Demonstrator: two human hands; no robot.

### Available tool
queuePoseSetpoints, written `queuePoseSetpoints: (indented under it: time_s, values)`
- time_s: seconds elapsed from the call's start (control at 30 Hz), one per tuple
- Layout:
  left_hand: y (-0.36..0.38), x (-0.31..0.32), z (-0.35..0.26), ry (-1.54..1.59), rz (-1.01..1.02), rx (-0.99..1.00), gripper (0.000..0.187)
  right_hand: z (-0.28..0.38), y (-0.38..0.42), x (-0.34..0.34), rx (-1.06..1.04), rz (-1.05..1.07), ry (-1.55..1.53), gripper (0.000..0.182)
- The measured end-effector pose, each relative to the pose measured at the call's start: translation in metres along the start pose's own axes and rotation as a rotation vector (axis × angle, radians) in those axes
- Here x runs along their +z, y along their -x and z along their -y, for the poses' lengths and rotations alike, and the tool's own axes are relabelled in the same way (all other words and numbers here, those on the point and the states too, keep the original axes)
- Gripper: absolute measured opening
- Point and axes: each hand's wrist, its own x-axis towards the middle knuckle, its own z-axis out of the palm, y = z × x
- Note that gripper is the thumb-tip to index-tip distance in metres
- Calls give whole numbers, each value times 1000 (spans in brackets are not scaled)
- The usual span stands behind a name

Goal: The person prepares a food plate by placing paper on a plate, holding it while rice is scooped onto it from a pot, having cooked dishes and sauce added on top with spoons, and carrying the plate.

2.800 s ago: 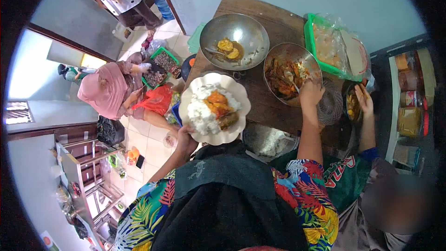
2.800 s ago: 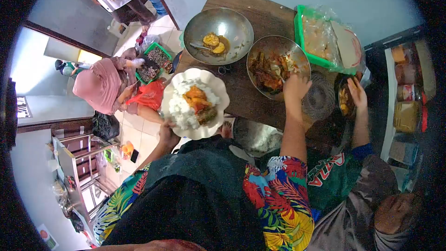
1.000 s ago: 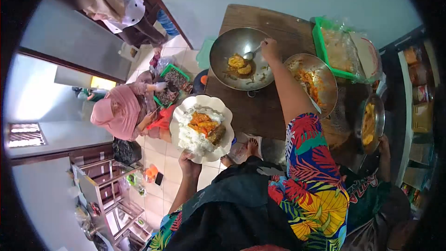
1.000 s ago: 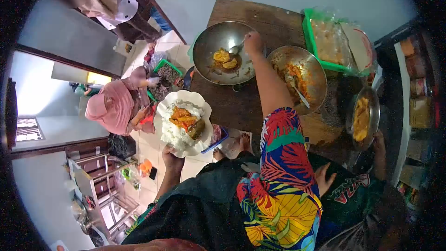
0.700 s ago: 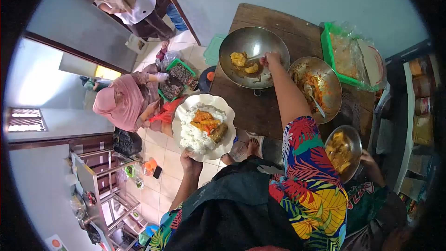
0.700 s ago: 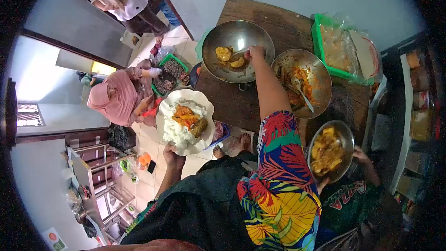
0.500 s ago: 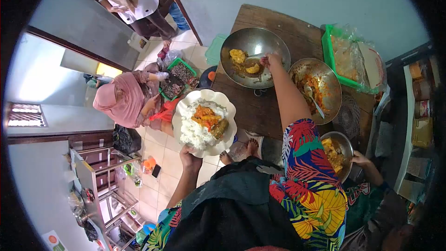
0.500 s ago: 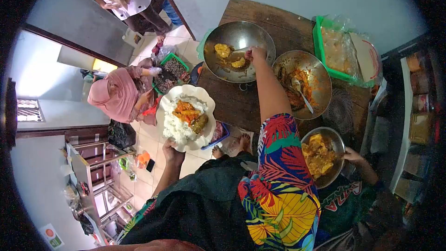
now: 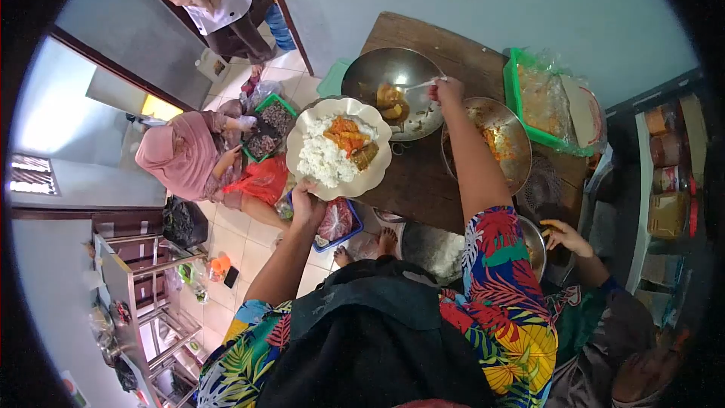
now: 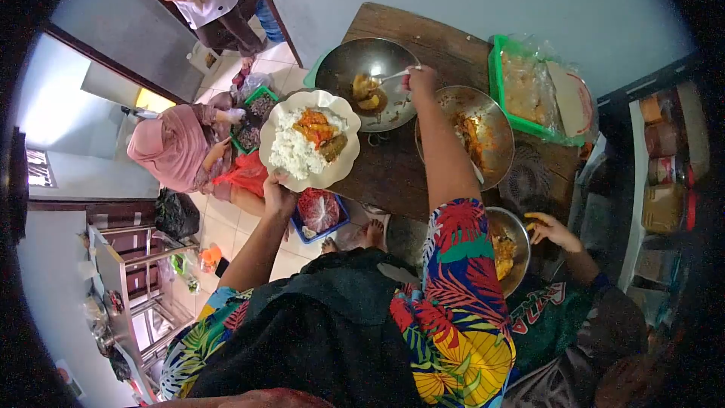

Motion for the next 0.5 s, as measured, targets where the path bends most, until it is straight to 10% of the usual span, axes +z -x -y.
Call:
queuePoseSetpoints:
  time_s: [0.13,0.2,0.5]
  values:
    - [6,6,5,-49,-37,-6,53,-23,-17,14,-27,-117,225,15]
    - [10,-3,7,-55,-46,-30,58,-40,-28,16,-625,-365,670,18]
    - [36,-48,9,-121,-141,-24,61,-19,-26,9,-451,-197,724,22]
